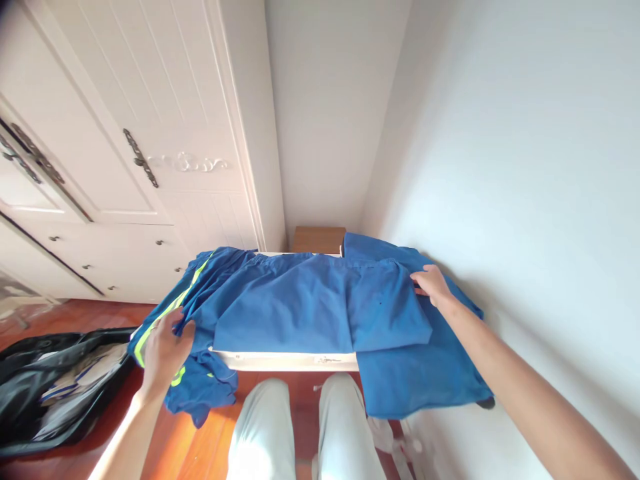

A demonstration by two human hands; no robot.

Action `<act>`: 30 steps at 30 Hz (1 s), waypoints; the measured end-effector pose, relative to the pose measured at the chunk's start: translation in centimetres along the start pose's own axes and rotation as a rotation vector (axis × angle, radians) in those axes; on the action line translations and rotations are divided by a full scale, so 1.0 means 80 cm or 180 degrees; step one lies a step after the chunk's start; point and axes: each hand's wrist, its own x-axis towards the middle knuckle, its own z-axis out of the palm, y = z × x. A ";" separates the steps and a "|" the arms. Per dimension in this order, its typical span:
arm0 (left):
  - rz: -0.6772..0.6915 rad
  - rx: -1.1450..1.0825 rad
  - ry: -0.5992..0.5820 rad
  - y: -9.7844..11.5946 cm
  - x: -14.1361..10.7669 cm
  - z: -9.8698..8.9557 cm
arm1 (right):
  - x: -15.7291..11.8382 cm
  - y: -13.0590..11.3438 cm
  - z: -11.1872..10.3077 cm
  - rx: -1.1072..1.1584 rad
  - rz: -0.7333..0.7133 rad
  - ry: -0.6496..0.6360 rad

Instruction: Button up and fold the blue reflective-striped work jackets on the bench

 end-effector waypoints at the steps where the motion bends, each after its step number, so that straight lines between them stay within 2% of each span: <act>1: 0.0288 0.0032 0.0126 0.008 -0.003 -0.003 | -0.013 0.001 0.000 -0.0082 -0.0099 0.0153; 3: 0.0924 -0.0081 0.0166 0.032 0.000 -0.004 | -0.048 -0.014 0.005 -0.0365 -0.0631 0.0324; 5: 0.1503 -0.0239 -0.0106 0.062 0.015 0.008 | -0.087 -0.052 0.023 -0.0721 -0.1574 0.0109; 8: 0.2055 -0.0147 -0.0766 0.103 0.058 0.052 | -0.133 -0.125 0.083 -0.0993 -0.2664 -0.0386; 10: 0.2286 0.0106 -0.1385 0.115 0.088 0.088 | -0.145 -0.158 0.134 -0.1157 -0.3165 -0.0758; 11: 0.2301 0.0284 -0.1726 0.115 0.101 0.104 | -0.144 -0.165 0.158 -0.1300 -0.3317 -0.0919; 13: 0.2029 0.0662 -0.2271 0.102 0.120 0.127 | -0.130 -0.156 0.191 -0.1697 -0.3328 -0.1266; 15: 0.1687 0.0926 -0.2504 0.080 0.131 0.138 | -0.106 -0.124 0.200 -0.2117 -0.2987 -0.1565; 17: 0.1454 0.1012 -0.2443 0.056 0.135 0.141 | -0.081 -0.084 0.187 -0.2370 -0.2655 -0.1656; 19: 0.1335 0.1032 -0.2255 0.039 0.135 0.142 | -0.059 -0.051 0.164 -0.2397 -0.2541 -0.1510; 21: 0.1267 0.1063 -0.2089 0.032 0.134 0.144 | -0.047 -0.036 0.143 -0.2391 -0.2431 -0.1423; 23: 0.1217 0.1033 -0.2025 0.034 0.133 0.144 | -0.047 -0.039 0.130 -0.2474 -0.2298 -0.1391; 25: 0.1160 0.0868 -0.1891 0.045 0.128 0.138 | -0.060 -0.054 0.124 -0.2581 -0.2256 -0.1255; 27: 0.1254 0.0617 -0.1520 0.062 0.115 0.122 | -0.089 -0.072 0.125 -0.2524 -0.2381 -0.0987; 29: 0.1690 0.0379 -0.1159 0.077 0.090 0.101 | -0.129 -0.082 0.128 -0.2270 -0.2716 -0.0741; 30: 0.2048 0.0297 -0.1145 0.083 0.075 0.089 | -0.149 -0.082 0.129 -0.2134 -0.2964 -0.0719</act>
